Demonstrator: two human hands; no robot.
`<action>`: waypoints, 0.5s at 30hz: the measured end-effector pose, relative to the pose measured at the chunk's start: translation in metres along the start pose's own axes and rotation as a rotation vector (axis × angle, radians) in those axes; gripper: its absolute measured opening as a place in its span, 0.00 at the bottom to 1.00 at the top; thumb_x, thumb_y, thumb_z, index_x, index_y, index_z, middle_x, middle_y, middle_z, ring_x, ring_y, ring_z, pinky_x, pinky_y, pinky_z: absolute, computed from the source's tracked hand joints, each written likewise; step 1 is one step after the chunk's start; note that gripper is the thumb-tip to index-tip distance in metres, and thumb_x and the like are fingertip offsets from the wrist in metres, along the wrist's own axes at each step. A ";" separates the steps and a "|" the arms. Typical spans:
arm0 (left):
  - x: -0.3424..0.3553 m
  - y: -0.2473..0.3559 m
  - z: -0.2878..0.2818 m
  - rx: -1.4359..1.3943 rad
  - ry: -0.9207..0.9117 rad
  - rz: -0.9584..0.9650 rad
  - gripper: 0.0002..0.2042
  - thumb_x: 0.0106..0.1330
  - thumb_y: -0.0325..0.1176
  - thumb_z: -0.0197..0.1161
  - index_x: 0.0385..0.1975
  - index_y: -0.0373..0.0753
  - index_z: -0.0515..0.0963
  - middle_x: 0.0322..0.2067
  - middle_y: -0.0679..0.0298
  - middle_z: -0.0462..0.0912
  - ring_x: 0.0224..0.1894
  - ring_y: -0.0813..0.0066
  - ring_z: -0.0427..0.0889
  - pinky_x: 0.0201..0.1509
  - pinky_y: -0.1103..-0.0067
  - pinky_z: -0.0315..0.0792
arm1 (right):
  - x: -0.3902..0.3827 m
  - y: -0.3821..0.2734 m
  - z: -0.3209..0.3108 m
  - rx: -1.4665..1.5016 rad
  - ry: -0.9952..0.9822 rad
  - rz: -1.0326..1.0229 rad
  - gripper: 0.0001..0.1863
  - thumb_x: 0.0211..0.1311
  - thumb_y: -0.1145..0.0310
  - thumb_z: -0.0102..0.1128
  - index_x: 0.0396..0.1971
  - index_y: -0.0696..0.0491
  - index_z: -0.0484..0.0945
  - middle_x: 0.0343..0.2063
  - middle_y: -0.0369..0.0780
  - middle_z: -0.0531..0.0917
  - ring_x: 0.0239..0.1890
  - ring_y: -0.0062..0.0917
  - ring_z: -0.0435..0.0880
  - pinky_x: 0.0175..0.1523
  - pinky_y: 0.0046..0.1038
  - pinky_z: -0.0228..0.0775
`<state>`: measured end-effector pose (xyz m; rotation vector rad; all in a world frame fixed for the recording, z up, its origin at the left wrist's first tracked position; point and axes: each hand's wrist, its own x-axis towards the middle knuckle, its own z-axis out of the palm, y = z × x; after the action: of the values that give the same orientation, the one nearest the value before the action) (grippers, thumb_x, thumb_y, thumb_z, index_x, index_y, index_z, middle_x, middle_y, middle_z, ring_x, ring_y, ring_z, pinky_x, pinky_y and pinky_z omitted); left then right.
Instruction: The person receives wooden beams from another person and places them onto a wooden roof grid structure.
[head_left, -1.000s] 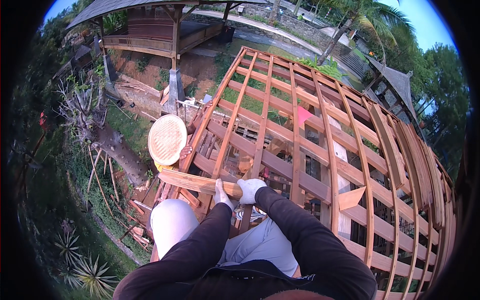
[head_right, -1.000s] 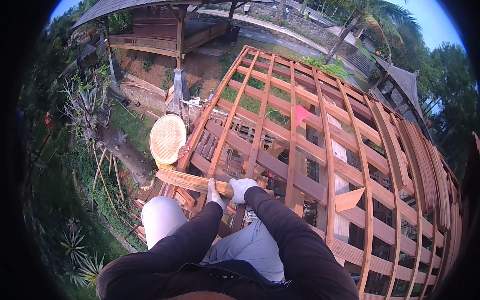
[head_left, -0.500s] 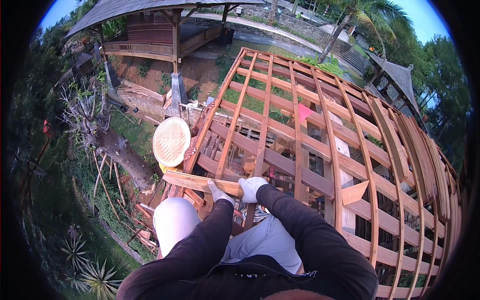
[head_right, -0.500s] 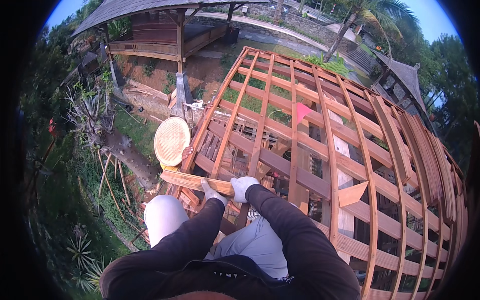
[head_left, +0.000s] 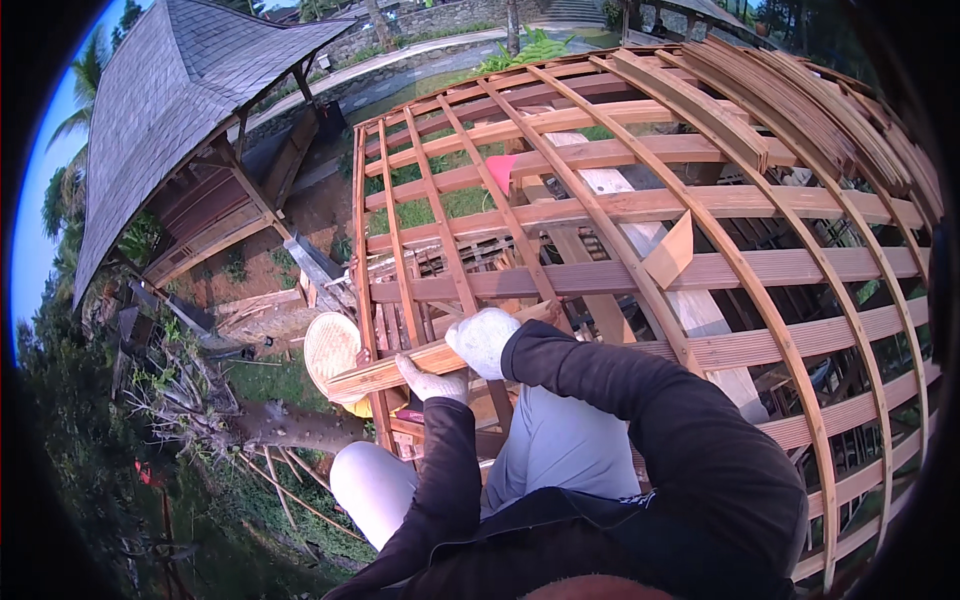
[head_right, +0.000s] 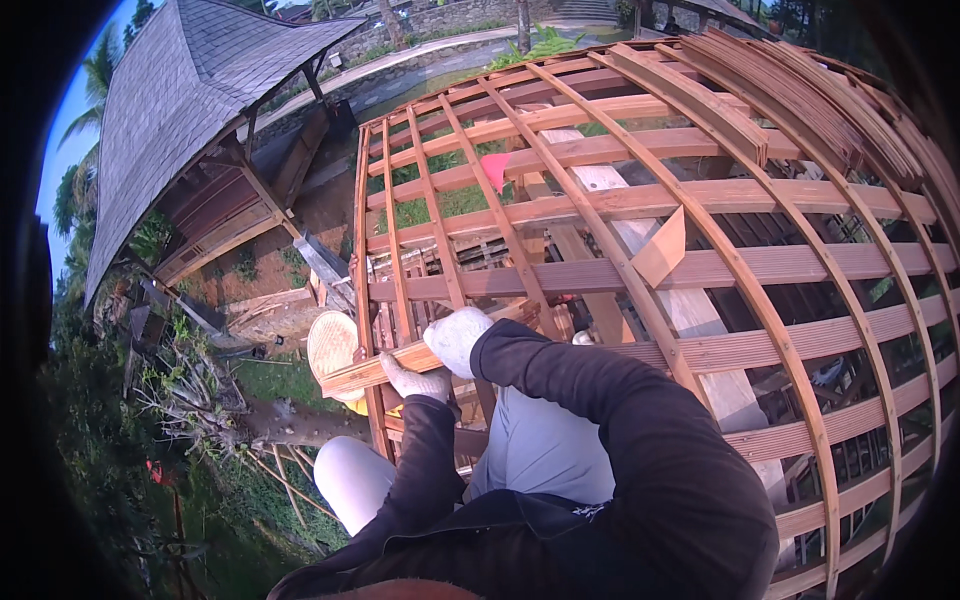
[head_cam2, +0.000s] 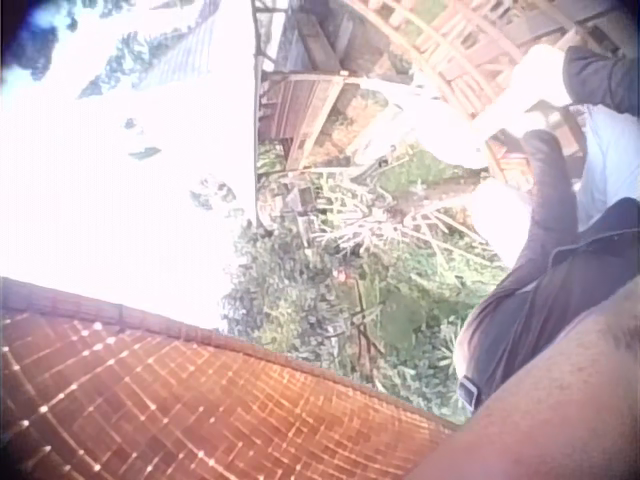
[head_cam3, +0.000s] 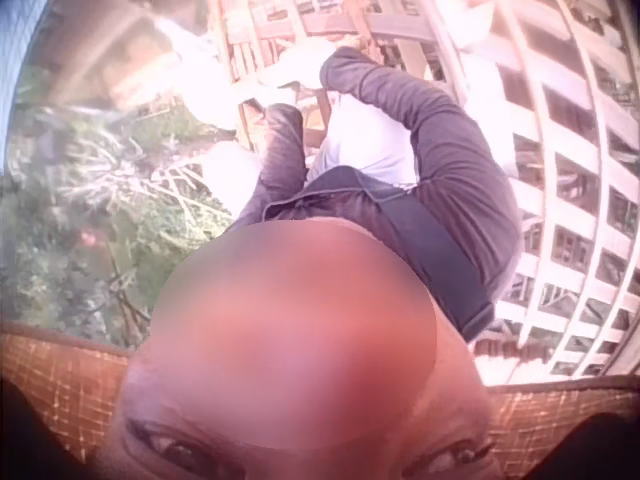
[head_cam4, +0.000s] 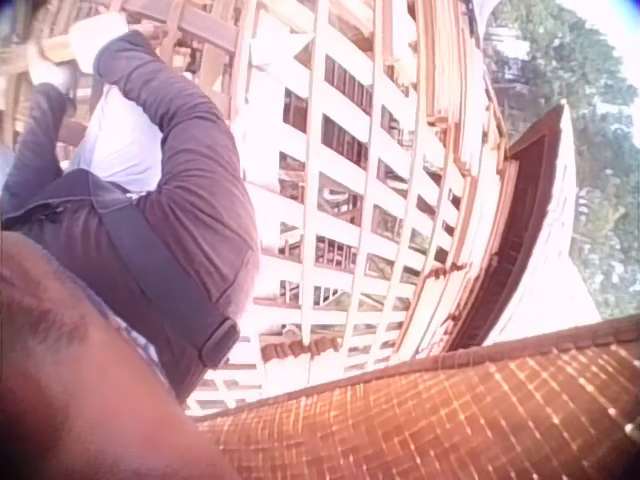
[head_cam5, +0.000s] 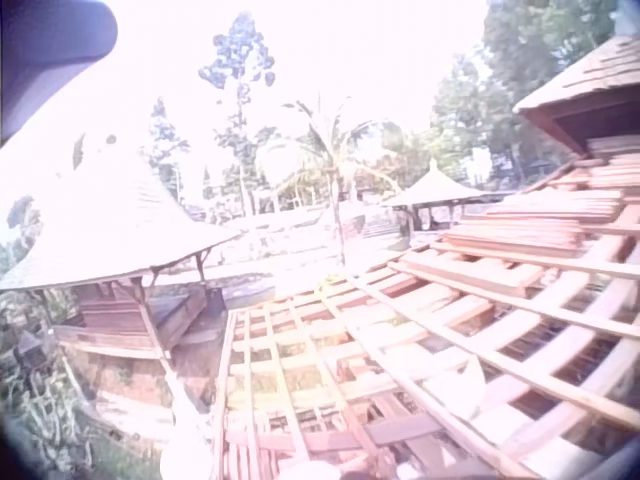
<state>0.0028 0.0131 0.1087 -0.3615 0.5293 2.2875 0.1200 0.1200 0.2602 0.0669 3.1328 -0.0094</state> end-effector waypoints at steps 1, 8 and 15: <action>-0.009 -0.003 0.024 0.072 -0.050 0.015 0.43 0.65 0.74 0.60 0.70 0.46 0.68 0.65 0.51 0.74 0.69 0.47 0.73 0.75 0.47 0.63 | -0.012 0.006 -0.012 0.023 0.048 0.072 0.16 0.56 0.68 0.68 0.43 0.59 0.81 0.34 0.48 0.90 0.38 0.41 0.93 0.42 0.42 0.84; -0.076 0.013 0.143 0.281 -0.335 0.070 0.44 0.71 0.71 0.56 0.76 0.42 0.62 0.72 0.52 0.67 0.73 0.47 0.68 0.74 0.50 0.65 | -0.096 0.019 -0.108 0.372 0.256 0.423 0.28 0.54 0.56 0.74 0.48 0.58 0.76 0.38 0.51 0.88 0.41 0.50 0.90 0.48 0.46 0.82; -0.095 0.014 0.173 0.182 -0.514 -0.047 0.46 0.71 0.73 0.53 0.78 0.43 0.62 0.72 0.54 0.70 0.72 0.52 0.71 0.77 0.56 0.66 | -0.166 -0.021 -0.110 0.934 0.318 0.567 0.46 0.49 0.45 0.84 0.62 0.60 0.77 0.52 0.52 0.88 0.54 0.40 0.89 0.62 0.36 0.78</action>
<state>0.0403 0.0283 0.3028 0.2955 0.4485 2.1515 0.2839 0.0924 0.3712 1.0093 2.9229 -1.5398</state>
